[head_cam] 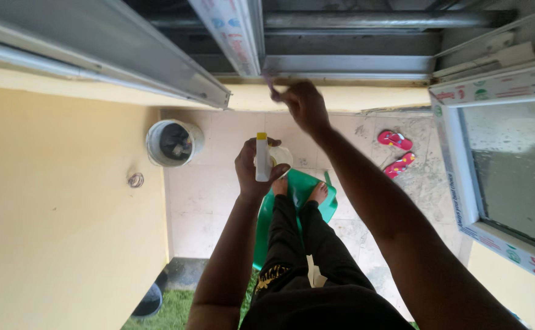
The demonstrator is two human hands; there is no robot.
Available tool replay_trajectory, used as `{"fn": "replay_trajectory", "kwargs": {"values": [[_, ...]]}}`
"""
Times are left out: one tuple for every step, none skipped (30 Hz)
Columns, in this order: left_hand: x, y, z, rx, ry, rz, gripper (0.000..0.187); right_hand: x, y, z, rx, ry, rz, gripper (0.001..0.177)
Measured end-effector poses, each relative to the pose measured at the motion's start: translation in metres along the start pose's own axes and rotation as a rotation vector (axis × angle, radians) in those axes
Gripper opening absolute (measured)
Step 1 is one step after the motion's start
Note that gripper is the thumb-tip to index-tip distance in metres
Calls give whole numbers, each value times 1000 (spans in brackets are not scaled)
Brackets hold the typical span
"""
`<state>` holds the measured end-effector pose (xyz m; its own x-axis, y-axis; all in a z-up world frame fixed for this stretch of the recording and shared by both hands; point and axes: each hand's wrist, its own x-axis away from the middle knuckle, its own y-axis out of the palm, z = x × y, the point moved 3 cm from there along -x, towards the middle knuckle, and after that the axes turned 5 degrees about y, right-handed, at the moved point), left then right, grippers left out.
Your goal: The person cleans the metal frames of an open window using a spray bottle and a cloth, wiping the various surfaces and edges.
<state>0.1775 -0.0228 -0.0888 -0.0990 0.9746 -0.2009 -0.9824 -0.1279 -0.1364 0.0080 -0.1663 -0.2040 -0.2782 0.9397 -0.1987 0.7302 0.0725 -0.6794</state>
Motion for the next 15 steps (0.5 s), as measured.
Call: {"fn": "replay_trajectory", "kwargs": {"values": [[-2, 3, 1, 9, 9, -8, 66, 31, -5, 8, 89, -71, 48, 20], [-3, 7, 4, -38, 63, -33, 65, 60, -10, 23, 143, -56, 44, 20], [-4, 12, 6, -84, 118, -57, 64, 85, -18, 40, 197, -41, 39, 21], [-5, 17, 6, -78, 121, -66, 64, 111, -26, 59, 131, 139, 81, 16], [-5, 25, 6, -70, 106, -87, 64, 134, -33, 77, 63, 318, 124, 12], [-5, 32, 5, -63, 88, -106, 64, 157, -41, 90, -5, 427, 183, 11], [-8, 40, 4, -60, 88, -113, 64, 174, -50, 104, -75, 534, 242, 10], [-9, 49, 1, -104, 74, -155, 63, 188, -56, 116, -74, 546, 240, 10], [-10, 59, -2, -147, 60, -197, 62, 207, -61, 133, -341, 804, 299, 11], [-12, 71, -5, -144, 57, -207, 62, 224, -63, 147, -616, 1051, 360, 16], [-13, 86, -8, -163, 23, -241, 65, 236, -67, 151, -615, 1059, 368, 16], [-18, 103, -11, -183, -5, -273, 69, 244, -72, 153, -733, 1034, 493, 18], [-21, 118, -13, -180, -1, -281, 69, 250, -78, 152, -848, 1001, 618, 21], [-23, 134, -14, -172, -4, -317, 70, 252, -81, 147, -849, 1004, 628, 21], [-24, 148, -16, -164, -8, -354, 71, 254, -83, 139, -930, 1025, 649, 20]]}}
